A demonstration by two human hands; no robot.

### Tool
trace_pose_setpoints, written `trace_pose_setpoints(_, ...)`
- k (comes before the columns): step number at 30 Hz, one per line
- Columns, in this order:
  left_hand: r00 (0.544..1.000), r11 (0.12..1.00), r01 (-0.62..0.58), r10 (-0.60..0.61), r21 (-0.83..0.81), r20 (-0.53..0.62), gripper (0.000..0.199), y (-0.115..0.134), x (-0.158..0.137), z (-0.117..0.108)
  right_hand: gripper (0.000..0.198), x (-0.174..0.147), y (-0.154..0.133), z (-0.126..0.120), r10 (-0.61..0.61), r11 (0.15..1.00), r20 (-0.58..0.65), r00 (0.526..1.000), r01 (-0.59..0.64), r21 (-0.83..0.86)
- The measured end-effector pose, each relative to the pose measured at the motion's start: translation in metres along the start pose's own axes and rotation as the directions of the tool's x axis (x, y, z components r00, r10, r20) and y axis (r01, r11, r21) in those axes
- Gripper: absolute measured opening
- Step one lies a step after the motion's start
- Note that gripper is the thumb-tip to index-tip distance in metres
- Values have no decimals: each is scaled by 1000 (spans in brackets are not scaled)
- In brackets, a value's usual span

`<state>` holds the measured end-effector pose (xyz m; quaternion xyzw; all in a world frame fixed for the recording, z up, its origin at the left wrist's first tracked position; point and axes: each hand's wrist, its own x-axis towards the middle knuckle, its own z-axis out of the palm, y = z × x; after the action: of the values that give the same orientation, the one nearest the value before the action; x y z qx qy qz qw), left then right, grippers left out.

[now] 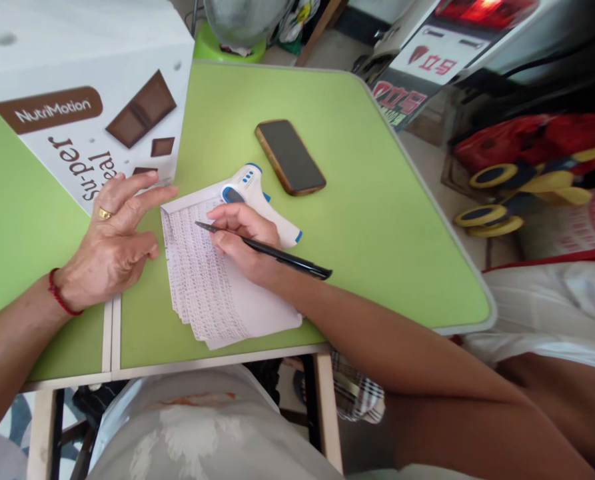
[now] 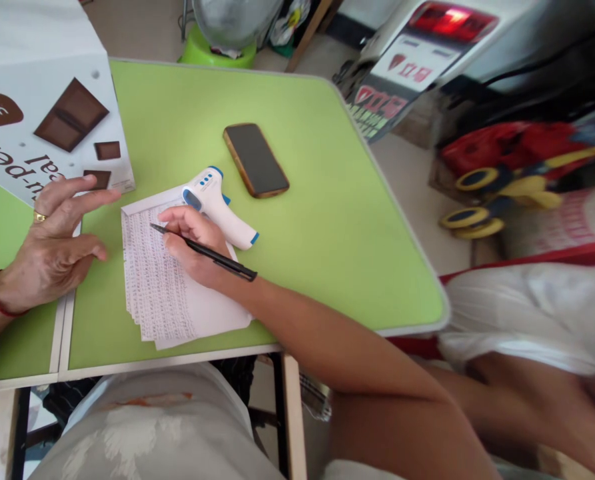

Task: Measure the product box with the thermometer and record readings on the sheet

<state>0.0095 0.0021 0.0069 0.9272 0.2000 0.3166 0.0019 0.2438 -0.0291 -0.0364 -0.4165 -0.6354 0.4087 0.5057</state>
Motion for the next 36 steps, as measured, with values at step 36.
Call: trace_pose_setpoints(36, 951, 995, -35, 62, -95, 304, 31, -3, -5, 7, 3, -3, -9, 5, 62, 990, 35, 997, -57, -129)
